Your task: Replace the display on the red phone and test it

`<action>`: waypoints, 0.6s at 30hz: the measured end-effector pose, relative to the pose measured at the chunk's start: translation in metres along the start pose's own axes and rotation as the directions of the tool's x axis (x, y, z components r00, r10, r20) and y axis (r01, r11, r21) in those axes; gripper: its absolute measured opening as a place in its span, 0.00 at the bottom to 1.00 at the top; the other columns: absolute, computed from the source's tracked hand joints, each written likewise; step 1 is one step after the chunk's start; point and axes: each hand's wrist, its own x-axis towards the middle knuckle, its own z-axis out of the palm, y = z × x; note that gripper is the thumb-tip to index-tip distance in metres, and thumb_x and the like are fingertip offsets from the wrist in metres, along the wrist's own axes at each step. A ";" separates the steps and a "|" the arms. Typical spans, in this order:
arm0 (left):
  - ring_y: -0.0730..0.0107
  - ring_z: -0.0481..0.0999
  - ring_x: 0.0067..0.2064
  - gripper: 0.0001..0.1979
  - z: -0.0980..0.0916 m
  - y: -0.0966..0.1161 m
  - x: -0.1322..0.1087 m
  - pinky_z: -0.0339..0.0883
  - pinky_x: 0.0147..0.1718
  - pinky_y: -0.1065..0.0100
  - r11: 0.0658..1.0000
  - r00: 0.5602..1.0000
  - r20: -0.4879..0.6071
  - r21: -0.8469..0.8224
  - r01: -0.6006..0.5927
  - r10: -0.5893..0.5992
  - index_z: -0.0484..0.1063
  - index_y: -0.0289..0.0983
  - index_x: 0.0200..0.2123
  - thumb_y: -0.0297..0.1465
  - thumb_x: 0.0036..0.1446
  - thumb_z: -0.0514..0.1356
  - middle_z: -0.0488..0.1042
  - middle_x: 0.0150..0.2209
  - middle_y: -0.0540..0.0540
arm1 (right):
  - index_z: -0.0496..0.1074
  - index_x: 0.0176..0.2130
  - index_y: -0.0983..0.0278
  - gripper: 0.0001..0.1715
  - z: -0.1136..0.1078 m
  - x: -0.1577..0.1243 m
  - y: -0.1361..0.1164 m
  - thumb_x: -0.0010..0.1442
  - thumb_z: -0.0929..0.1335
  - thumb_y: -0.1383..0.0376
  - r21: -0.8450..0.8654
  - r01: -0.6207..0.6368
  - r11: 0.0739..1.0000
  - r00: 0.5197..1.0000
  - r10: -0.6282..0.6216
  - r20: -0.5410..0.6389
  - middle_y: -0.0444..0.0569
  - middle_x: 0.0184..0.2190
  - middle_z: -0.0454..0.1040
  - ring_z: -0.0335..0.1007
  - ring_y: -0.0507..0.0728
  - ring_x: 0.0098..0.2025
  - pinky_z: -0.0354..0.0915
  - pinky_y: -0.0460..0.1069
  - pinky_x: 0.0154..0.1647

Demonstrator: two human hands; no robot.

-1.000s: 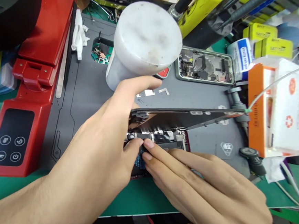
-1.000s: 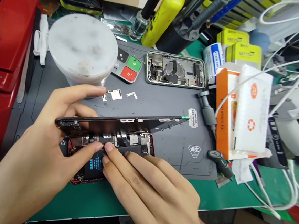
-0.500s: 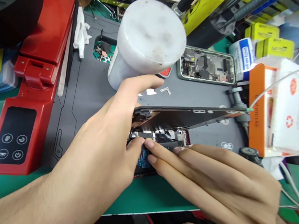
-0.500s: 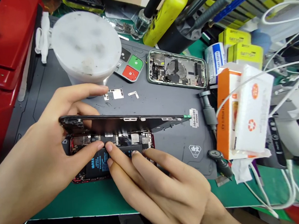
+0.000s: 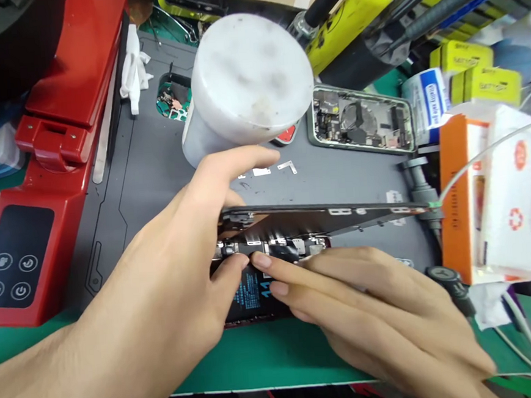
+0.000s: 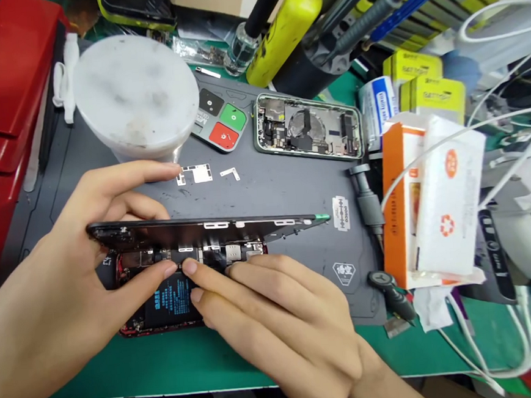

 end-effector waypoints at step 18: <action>0.73 0.83 0.43 0.39 0.002 0.005 -0.002 0.82 0.45 0.75 0.997 0.999 -0.049 0.081 0.013 -0.009 0.62 0.60 0.68 0.22 0.60 0.64 0.78 0.46 0.60 | 0.80 0.50 0.71 0.16 0.011 0.007 -0.008 0.69 0.68 0.82 0.188 -0.072 0.980 0.990 0.092 -0.104 0.60 0.56 0.85 0.84 0.59 0.55 0.81 0.54 0.51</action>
